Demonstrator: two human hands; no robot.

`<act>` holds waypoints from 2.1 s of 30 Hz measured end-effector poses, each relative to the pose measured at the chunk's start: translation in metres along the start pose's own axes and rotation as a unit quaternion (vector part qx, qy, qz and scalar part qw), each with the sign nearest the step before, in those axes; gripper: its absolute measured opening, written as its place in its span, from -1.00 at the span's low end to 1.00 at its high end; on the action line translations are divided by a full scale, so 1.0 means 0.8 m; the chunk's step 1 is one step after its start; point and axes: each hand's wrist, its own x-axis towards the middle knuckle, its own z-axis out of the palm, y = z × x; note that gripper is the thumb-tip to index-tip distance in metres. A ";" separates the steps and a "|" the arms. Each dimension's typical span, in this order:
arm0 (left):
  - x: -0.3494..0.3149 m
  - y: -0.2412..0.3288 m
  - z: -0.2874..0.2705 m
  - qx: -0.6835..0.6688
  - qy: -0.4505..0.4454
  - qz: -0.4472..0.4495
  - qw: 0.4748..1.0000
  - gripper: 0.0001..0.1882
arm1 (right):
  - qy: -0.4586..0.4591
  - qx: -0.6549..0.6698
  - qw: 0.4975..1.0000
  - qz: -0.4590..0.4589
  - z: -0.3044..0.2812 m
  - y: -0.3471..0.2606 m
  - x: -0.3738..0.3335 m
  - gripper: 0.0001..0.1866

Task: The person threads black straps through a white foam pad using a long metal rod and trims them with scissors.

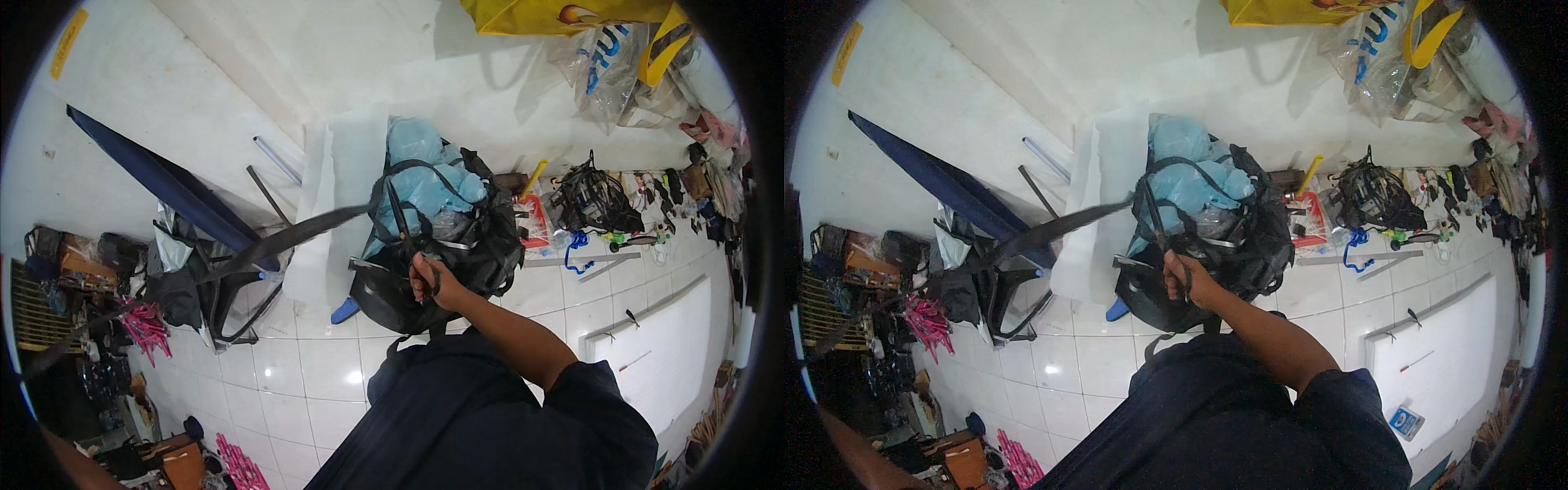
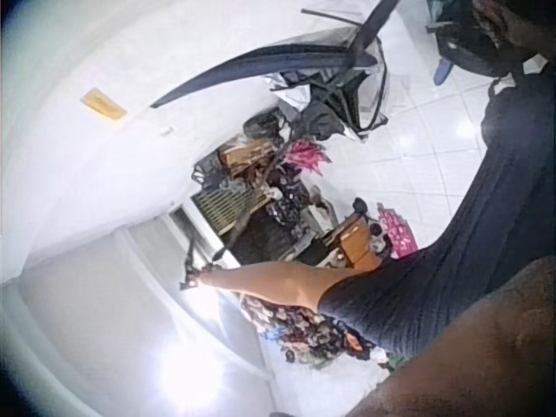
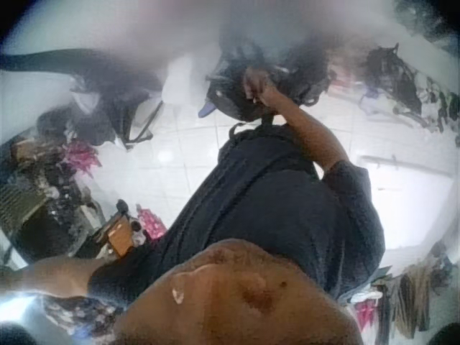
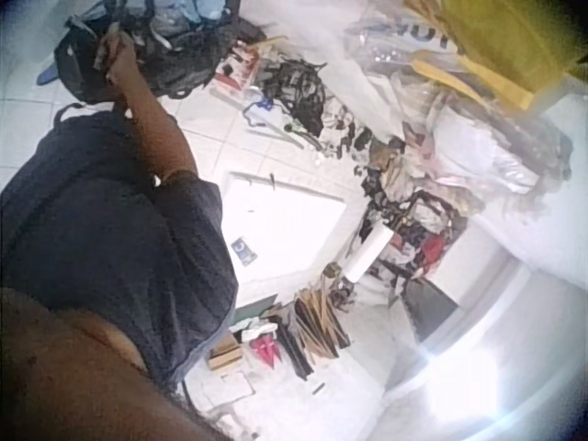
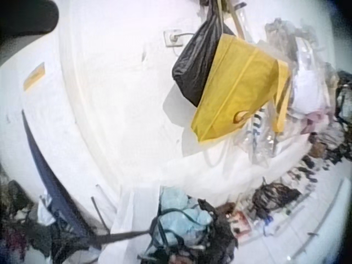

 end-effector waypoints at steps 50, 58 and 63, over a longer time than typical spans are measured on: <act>-1.519 0.998 0.902 -0.126 -0.924 0.168 0.320 -0.83 | 0.628 0.319 0.575 -0.417 -0.689 -0.017 -0.984 -0.70; -1.682 1.216 0.765 -0.194 -0.840 0.506 0.003 -0.51 | 0.693 0.188 0.644 -0.264 -0.837 -0.184 -1.040 -0.78; -1.743 1.303 0.721 0.011 -0.955 0.296 0.002 -0.61 | 0.768 -0.027 0.611 -0.191 -0.939 -0.232 -1.067 -0.75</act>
